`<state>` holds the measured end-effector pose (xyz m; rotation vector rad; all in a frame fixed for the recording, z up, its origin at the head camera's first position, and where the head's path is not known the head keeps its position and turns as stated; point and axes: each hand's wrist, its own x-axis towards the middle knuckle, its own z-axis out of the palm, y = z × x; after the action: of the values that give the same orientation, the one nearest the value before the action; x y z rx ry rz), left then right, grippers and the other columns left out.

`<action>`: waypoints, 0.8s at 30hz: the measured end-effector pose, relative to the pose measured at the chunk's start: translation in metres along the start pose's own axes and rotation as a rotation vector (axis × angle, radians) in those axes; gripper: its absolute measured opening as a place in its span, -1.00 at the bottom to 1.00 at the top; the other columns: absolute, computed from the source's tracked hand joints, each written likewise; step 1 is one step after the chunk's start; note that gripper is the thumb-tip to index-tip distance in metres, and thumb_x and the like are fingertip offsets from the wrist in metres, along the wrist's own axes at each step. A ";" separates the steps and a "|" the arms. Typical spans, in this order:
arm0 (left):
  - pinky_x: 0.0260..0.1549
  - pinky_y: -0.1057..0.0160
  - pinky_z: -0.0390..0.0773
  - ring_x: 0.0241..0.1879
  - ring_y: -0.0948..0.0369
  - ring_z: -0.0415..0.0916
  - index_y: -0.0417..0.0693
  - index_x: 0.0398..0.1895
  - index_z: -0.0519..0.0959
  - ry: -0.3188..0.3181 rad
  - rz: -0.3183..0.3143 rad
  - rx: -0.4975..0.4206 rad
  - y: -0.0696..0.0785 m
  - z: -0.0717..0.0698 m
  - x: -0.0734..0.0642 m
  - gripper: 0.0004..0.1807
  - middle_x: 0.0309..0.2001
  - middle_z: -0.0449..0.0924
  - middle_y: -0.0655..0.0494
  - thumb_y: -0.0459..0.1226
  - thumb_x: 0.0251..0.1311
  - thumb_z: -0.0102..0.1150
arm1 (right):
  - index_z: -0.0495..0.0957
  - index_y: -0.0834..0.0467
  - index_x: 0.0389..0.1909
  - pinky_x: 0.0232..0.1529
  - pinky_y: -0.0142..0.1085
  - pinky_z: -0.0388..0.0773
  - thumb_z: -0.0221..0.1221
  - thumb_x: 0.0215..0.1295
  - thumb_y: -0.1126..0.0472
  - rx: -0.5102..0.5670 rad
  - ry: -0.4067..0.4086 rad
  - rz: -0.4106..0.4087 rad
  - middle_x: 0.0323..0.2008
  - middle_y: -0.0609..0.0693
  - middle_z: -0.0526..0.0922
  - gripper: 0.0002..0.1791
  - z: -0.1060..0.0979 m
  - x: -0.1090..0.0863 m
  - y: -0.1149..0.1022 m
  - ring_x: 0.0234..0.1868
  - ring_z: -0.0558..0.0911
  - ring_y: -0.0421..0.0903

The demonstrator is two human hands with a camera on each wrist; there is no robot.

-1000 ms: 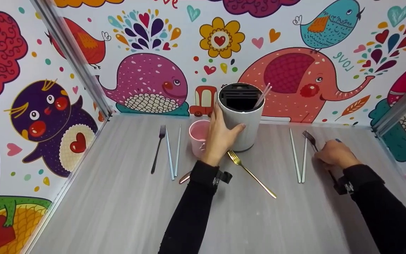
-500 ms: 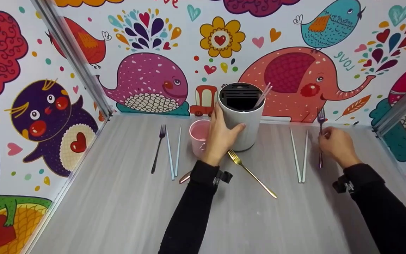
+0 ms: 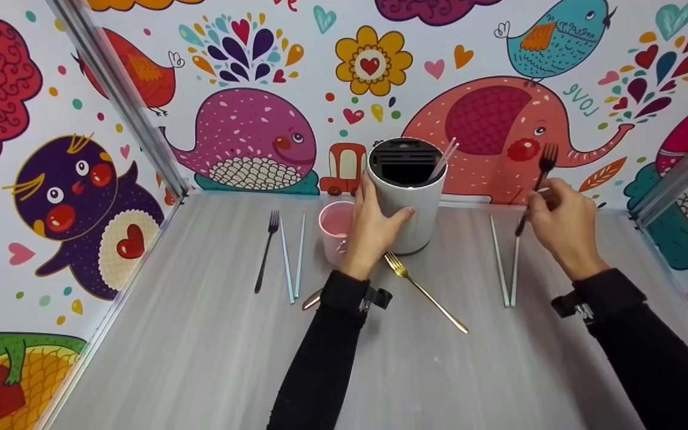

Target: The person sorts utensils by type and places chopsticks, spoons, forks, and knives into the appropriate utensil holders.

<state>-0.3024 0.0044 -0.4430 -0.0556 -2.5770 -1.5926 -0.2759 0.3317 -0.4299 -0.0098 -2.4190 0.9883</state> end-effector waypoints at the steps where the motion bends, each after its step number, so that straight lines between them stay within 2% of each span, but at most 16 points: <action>1: 0.75 -0.13 0.17 0.78 -0.01 0.09 0.06 0.87 -0.14 0.000 -0.002 0.000 0.000 0.000 0.000 0.29 0.83 -0.02 -0.07 0.00 0.32 0.58 | 0.71 0.28 0.13 -0.33 -0.76 0.50 0.20 0.64 0.16 0.027 0.008 -0.032 -0.11 0.30 0.85 -0.70 0.000 0.000 -0.010 -0.42 0.58 -0.70; 5: 0.74 -0.13 0.19 0.77 0.00 0.12 0.08 0.87 -0.14 0.000 -0.008 0.011 0.000 0.000 0.000 0.28 0.82 0.00 -0.05 0.01 0.32 0.57 | 0.74 0.31 -0.08 -0.28 -0.75 0.56 0.29 0.60 0.24 0.130 0.048 -0.165 -0.26 0.21 0.86 -0.82 0.005 -0.003 -0.050 -0.40 0.68 -0.62; 8: 0.74 -0.11 0.20 0.77 0.01 0.12 0.05 0.86 -0.12 0.004 -0.001 0.018 0.001 0.000 0.000 0.28 0.82 0.01 -0.06 0.01 0.31 0.58 | 0.76 0.33 -0.15 -0.31 -0.70 0.60 0.31 0.58 0.26 0.193 0.068 -0.248 -0.34 0.19 0.86 -0.82 0.008 -0.006 -0.079 -0.42 0.71 -0.53; 17: 0.75 -0.09 0.16 0.79 0.01 0.08 0.04 0.86 -0.13 0.008 0.005 0.020 0.001 0.000 0.000 0.29 0.83 -0.02 -0.06 0.00 0.31 0.59 | 0.79 0.30 -0.14 -0.24 -0.63 0.64 0.37 0.53 0.27 0.288 0.105 -0.378 -0.35 0.11 0.86 -0.86 0.019 -0.005 -0.144 -0.37 0.78 -0.35; 24: 0.74 -0.10 0.19 0.78 0.00 0.11 0.04 0.86 -0.12 0.012 0.020 0.020 0.001 0.000 0.000 0.30 0.83 0.00 -0.05 -0.02 0.30 0.60 | 0.72 0.33 -0.03 -0.11 -0.54 0.75 0.39 0.53 0.23 0.332 0.110 -0.468 -0.24 0.11 0.87 -0.78 0.030 0.004 -0.174 -0.27 0.79 -0.45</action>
<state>-0.3028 0.0048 -0.4421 -0.0704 -2.5750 -1.5554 -0.2612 0.1848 -0.3324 0.5750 -1.9958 1.1100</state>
